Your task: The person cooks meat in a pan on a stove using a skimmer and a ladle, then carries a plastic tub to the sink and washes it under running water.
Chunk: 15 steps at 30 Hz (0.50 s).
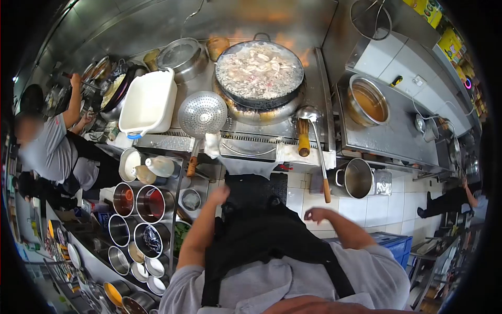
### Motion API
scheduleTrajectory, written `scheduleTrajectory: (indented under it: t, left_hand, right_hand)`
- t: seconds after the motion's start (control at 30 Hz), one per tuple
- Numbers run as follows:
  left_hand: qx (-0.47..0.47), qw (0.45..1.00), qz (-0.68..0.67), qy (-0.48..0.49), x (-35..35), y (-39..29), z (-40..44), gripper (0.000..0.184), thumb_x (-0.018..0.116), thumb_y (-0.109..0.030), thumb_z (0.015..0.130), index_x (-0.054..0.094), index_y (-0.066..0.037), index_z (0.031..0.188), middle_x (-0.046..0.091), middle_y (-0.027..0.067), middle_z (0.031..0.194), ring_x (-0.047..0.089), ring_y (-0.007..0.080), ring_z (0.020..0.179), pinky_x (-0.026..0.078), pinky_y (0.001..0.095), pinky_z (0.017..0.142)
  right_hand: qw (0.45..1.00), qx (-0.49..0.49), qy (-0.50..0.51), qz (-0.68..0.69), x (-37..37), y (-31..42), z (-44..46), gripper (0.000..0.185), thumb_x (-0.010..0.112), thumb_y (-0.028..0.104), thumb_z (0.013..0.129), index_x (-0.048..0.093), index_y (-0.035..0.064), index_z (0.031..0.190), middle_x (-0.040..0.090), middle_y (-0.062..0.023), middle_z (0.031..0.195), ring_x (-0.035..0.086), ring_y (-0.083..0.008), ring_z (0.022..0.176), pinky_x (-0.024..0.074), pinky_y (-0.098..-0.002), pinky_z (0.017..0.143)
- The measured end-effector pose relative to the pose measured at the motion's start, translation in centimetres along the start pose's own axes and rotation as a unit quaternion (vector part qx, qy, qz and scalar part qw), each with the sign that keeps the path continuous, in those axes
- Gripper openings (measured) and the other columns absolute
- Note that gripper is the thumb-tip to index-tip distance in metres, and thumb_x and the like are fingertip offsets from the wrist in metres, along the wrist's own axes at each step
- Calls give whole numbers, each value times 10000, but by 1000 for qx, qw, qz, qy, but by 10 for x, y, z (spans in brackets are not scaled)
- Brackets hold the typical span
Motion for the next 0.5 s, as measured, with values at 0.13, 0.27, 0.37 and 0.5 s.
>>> scheduleTrajectory:
  t: [0.13,0.27,0.37,0.5]
  left_hand:
    - [-140,978,-45,148,141,113,-166,333,420,-279,917,639,-32,963,653,213,927,632,383,881,483,511,786]
    - [-326,909,-237,106,149,119,-274,279,450,-246,887,640,-45,921,648,198,898,631,370,863,487,503,763]
    - [-376,872,-304,81,163,112,-298,238,473,-221,864,641,-55,890,644,186,876,631,360,849,489,497,745]
    - [-385,848,-359,58,170,107,-269,184,503,-189,833,642,-68,848,639,171,847,630,347,830,493,489,722]
  right_hand:
    - [963,-174,23,-205,-150,102,-22,271,516,114,808,680,114,1024,614,-20,790,560,-142,658,493,-310,558]
    - [971,-182,-74,-136,-246,201,-64,247,544,279,916,646,93,1042,586,-39,753,540,-121,590,459,-279,529]
    - [964,-243,-76,-73,-262,243,-79,351,538,255,929,547,101,1245,589,-56,763,524,-123,553,455,-296,522]
    - [959,-200,-23,-197,-239,280,-80,458,532,267,923,471,127,1355,638,-76,843,555,-137,582,472,-296,539]
Point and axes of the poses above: each hand's wrist, its own z-axis towards the middle knuckle, its own x-axis out of the palm, y = z × x, the point moved 6 cm from there along z, towards the middle knuckle
